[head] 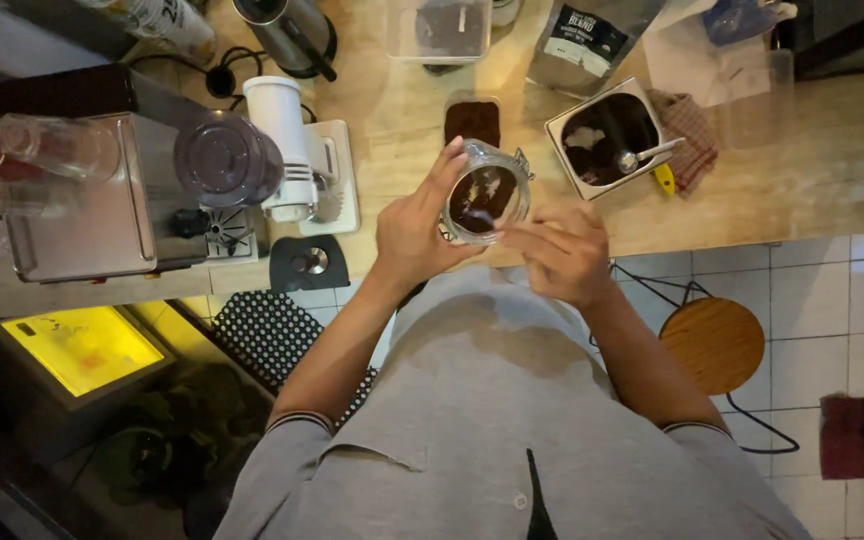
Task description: Scooping coffee grounds into a glass jar using a small spoon.
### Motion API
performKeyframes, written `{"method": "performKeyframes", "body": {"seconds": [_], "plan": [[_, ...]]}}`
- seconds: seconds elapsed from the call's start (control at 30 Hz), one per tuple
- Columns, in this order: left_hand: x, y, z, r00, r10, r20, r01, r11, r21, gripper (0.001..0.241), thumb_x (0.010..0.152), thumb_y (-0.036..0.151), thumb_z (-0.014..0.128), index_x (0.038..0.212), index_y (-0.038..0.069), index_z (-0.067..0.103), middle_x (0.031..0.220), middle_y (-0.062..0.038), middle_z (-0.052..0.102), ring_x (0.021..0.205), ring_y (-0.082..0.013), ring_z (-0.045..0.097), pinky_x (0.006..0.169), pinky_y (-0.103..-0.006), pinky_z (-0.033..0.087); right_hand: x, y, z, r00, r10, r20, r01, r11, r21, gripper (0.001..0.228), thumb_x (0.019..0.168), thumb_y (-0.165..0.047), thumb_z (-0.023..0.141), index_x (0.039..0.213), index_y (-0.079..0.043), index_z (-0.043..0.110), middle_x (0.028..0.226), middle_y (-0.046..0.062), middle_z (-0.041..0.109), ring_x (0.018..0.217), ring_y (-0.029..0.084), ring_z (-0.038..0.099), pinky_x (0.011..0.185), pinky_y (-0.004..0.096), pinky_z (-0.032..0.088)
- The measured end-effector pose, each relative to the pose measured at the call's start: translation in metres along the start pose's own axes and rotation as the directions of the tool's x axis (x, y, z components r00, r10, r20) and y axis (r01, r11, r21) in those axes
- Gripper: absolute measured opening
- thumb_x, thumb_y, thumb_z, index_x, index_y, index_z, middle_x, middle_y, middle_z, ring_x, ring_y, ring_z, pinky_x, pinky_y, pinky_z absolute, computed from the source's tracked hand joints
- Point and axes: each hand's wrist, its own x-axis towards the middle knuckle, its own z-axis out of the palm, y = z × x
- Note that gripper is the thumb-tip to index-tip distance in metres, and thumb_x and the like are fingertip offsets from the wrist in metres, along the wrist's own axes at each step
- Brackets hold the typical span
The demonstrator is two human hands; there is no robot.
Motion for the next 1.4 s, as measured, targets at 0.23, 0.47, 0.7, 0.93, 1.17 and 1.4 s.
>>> {"method": "performKeyframes", "body": {"seconds": [0.23,0.47,0.7,0.93,1.17,1.4], "plan": [[-0.001,0.005,-0.002,1.000,0.030,-0.008,-0.030,1.000,-0.006,0.098,0.063,0.053,0.090,0.147,0.020,0.054,0.153,0.003,0.054,0.098,-0.0199,0.077,0.082,-0.0300,0.061,0.014,0.002,0.009,0.995,0.035,-0.090,-0.041,0.997,-0.063,0.023,0.100,-0.010,0.064,0.103,-0.020,0.084,0.102,-0.006,0.082,0.088,0.020,0.068,0.085,0.034,0.045],[-0.002,0.004,-0.003,1.000,0.010,0.015,-0.010,1.000,0.018,0.098,0.064,0.055,0.088,0.149,0.024,0.051,0.155,0.007,0.052,0.093,-0.0207,0.077,0.081,-0.0317,0.061,0.018,-0.001,0.002,0.998,-0.001,-0.065,-0.001,0.999,-0.039,0.022,0.096,-0.007,0.063,0.097,-0.019,0.082,0.099,-0.005,0.081,0.087,0.022,0.069,0.083,0.035,0.046],[0.003,0.004,-0.003,0.997,0.029,0.067,-0.031,0.999,0.026,0.101,0.061,0.051,0.088,0.149,0.020,0.051,0.155,0.001,0.052,0.090,-0.0281,0.076,0.078,-0.0376,0.061,0.024,-0.002,0.007,0.997,-0.073,-0.012,0.074,0.992,0.103,0.021,0.100,-0.012,0.060,0.087,-0.011,0.076,0.094,0.004,0.078,0.090,0.028,0.070,0.075,0.039,0.045],[0.000,-0.002,0.003,0.985,-0.018,0.174,0.008,0.999,0.054,0.112,0.054,0.046,0.091,0.153,0.023,0.044,0.159,0.004,0.047,0.094,-0.0286,0.076,0.081,-0.0397,0.061,0.035,0.013,-0.008,0.991,-0.135,0.019,0.136,0.991,-0.011,0.026,0.104,-0.010,0.055,0.101,-0.017,0.080,0.107,-0.002,0.080,0.094,0.022,0.069,0.080,0.033,0.045],[0.006,-0.001,0.011,0.967,-0.010,0.254,0.002,1.000,0.031,0.110,0.055,0.045,0.091,0.152,0.021,0.045,0.159,0.002,0.046,0.095,-0.0299,0.075,0.083,-0.0420,0.061,0.026,0.031,-0.003,0.988,-0.154,0.015,0.154,0.965,-0.211,0.026,0.102,-0.006,0.055,0.107,-0.017,0.077,0.109,-0.002,0.077,0.092,0.022,0.067,0.081,0.036,0.048],[0.018,0.003,0.005,0.972,-0.050,0.232,0.034,0.997,0.069,0.108,0.054,0.039,0.091,0.150,0.021,0.045,0.158,-0.001,0.047,0.093,-0.0353,0.074,0.080,-0.0474,0.061,0.005,0.031,-0.004,0.999,-0.026,0.025,0.030,0.983,-0.183,0.024,0.100,-0.010,0.053,0.108,-0.014,0.076,0.100,0.004,0.074,0.091,0.026,0.068,0.080,0.040,0.051]]}}
